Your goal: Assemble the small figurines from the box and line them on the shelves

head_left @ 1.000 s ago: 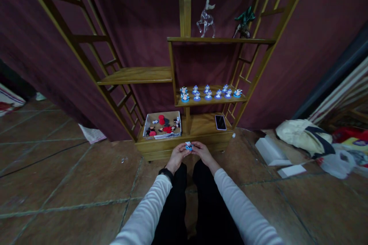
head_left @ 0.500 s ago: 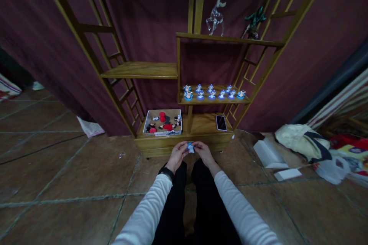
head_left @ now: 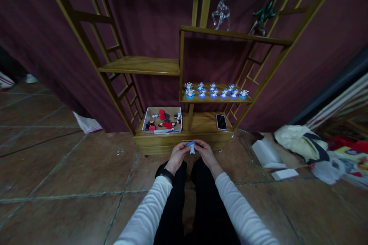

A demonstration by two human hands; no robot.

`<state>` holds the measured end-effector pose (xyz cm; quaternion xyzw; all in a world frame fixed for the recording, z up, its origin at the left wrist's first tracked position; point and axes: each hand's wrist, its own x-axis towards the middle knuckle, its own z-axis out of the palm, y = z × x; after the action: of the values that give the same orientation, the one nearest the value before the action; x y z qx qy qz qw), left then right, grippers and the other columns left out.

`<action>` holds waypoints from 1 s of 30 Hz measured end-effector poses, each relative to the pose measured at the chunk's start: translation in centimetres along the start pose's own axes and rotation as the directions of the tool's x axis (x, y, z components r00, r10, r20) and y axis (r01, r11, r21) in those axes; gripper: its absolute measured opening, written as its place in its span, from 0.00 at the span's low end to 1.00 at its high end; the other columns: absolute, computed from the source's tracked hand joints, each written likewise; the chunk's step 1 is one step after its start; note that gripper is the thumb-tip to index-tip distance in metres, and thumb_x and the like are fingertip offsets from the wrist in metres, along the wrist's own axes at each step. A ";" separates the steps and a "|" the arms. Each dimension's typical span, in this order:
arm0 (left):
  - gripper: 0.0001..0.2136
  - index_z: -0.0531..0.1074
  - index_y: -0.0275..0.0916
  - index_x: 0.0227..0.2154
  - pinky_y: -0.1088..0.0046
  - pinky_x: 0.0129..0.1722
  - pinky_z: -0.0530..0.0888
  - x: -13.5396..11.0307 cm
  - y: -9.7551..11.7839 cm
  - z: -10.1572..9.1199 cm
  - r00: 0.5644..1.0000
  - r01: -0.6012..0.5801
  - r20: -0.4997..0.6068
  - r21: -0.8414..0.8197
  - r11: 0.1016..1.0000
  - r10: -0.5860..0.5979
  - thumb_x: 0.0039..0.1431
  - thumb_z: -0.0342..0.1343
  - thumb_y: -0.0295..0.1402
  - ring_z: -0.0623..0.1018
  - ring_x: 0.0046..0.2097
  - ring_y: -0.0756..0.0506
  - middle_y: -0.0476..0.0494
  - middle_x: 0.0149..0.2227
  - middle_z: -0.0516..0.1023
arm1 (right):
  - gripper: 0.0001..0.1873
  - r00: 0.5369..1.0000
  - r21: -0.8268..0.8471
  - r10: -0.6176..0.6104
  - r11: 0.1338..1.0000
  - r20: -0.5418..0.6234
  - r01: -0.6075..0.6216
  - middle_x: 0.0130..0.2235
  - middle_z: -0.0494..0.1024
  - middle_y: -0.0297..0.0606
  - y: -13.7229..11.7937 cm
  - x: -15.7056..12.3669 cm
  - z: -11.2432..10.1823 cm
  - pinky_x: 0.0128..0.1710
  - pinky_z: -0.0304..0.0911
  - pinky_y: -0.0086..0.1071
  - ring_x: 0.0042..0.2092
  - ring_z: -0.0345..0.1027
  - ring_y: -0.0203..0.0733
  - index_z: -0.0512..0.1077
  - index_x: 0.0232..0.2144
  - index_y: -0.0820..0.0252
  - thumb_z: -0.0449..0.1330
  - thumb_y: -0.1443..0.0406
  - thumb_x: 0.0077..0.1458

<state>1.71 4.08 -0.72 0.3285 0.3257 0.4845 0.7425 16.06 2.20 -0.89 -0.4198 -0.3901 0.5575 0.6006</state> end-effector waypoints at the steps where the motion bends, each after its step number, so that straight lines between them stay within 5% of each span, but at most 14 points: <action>1: 0.16 0.76 0.34 0.35 0.73 0.38 0.70 0.0 0.0 0.0 1.000 -0.004 0.009 0.001 1.000 0.004 0.39 0.66 0.28 0.76 0.33 0.49 0.42 0.33 0.80 | 0.17 1.000 -0.007 0.009 1.000 0.005 -0.009 0.39 0.76 0.36 0.0 0.0 0.0 0.47 0.59 0.36 0.43 0.67 0.42 0.74 0.36 0.55 0.66 0.61 0.39; 14: 0.15 0.77 0.33 0.34 0.73 0.35 0.69 0.6 0.0 -0.2 1.000 -0.011 -0.001 0.085 0.996 0.011 0.39 0.66 0.29 0.75 0.31 0.48 0.40 0.30 0.80 | 0.14 0.997 -0.045 0.068 0.997 -0.020 -0.069 0.32 0.75 0.34 0.1 0.4 -0.4 0.41 0.60 0.33 0.36 0.66 0.40 0.73 0.30 0.57 0.67 0.61 0.36; 19: 0.13 0.77 0.33 0.32 0.74 0.33 0.70 1.3 -0.4 -0.5 0.995 0.025 -0.095 0.029 0.999 -0.022 0.39 0.66 0.29 0.75 0.30 0.49 0.42 0.30 0.79 | 0.17 0.988 -0.009 0.154 0.988 -0.016 -0.154 0.33 0.76 0.35 0.0 0.9 -0.1 0.39 0.63 0.35 0.36 0.68 0.41 0.73 0.30 0.57 0.68 0.58 0.34; 30: 0.07 0.73 0.33 0.32 0.71 0.34 0.75 1.5 -0.5 -0.9 0.985 0.123 -0.117 -0.061 0.991 -0.129 0.50 0.59 0.30 0.76 0.31 0.49 0.39 0.32 0.78 | 0.18 0.978 -0.028 0.188 0.981 -0.093 -0.191 0.30 0.76 0.34 1.1 1.6 0.1 0.30 0.63 0.31 0.29 0.67 0.36 0.72 0.32 0.57 0.66 0.56 0.37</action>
<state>1.73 5.50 -1.85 0.2573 0.3768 0.4641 0.7592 15.71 3.88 -1.85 -0.4905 -0.3310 0.5857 0.5539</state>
